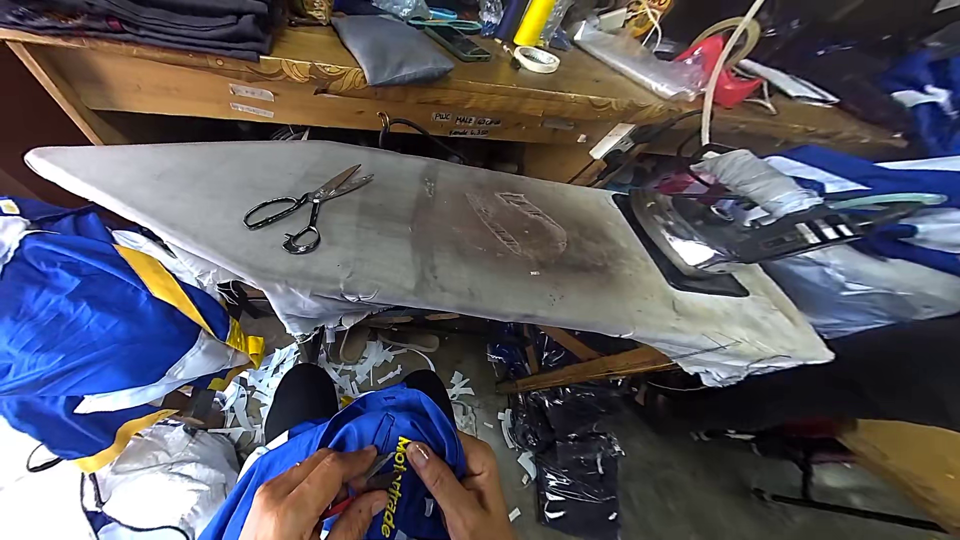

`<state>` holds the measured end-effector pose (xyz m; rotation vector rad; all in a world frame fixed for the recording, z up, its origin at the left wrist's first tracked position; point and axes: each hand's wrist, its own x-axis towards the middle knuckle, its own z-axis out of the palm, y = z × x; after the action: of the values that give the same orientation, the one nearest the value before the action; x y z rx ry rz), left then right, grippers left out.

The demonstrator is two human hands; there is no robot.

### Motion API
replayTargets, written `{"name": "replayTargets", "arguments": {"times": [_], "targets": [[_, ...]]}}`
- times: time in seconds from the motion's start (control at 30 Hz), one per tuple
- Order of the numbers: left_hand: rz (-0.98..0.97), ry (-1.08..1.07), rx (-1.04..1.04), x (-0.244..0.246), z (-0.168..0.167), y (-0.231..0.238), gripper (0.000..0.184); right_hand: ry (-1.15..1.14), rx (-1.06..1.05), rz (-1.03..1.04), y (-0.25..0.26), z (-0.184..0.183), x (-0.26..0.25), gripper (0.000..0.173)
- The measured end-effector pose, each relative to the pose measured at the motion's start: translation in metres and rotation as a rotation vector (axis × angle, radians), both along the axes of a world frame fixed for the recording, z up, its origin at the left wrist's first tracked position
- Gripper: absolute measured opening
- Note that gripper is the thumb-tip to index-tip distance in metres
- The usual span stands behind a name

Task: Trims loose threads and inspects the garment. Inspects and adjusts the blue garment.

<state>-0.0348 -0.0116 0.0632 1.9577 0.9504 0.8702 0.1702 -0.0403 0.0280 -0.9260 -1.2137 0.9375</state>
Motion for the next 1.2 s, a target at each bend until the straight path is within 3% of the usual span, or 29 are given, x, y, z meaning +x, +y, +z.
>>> {"name": "replayTargets", "arguments": {"times": [0.37,0.73,1.07,1.2], "targets": [[-0.037,-0.156,0.015,0.001,-0.016,0.008,0.025,0.142,-0.068,0.054,0.001,0.000,-0.001,0.015],[-0.093,-0.124,0.081,-0.007,-0.018,0.016,0.026,0.197,-0.104,0.093,0.001,0.003,-0.001,0.016],[-0.111,-0.219,0.116,-0.006,-0.027,0.019,0.024,0.324,-0.165,0.166,0.001,0.006,-0.003,0.017],[-0.116,-0.220,0.103,-0.007,-0.025,0.020,0.023,0.239,-0.121,0.144,0.001,0.004,-0.003,0.016]]}}
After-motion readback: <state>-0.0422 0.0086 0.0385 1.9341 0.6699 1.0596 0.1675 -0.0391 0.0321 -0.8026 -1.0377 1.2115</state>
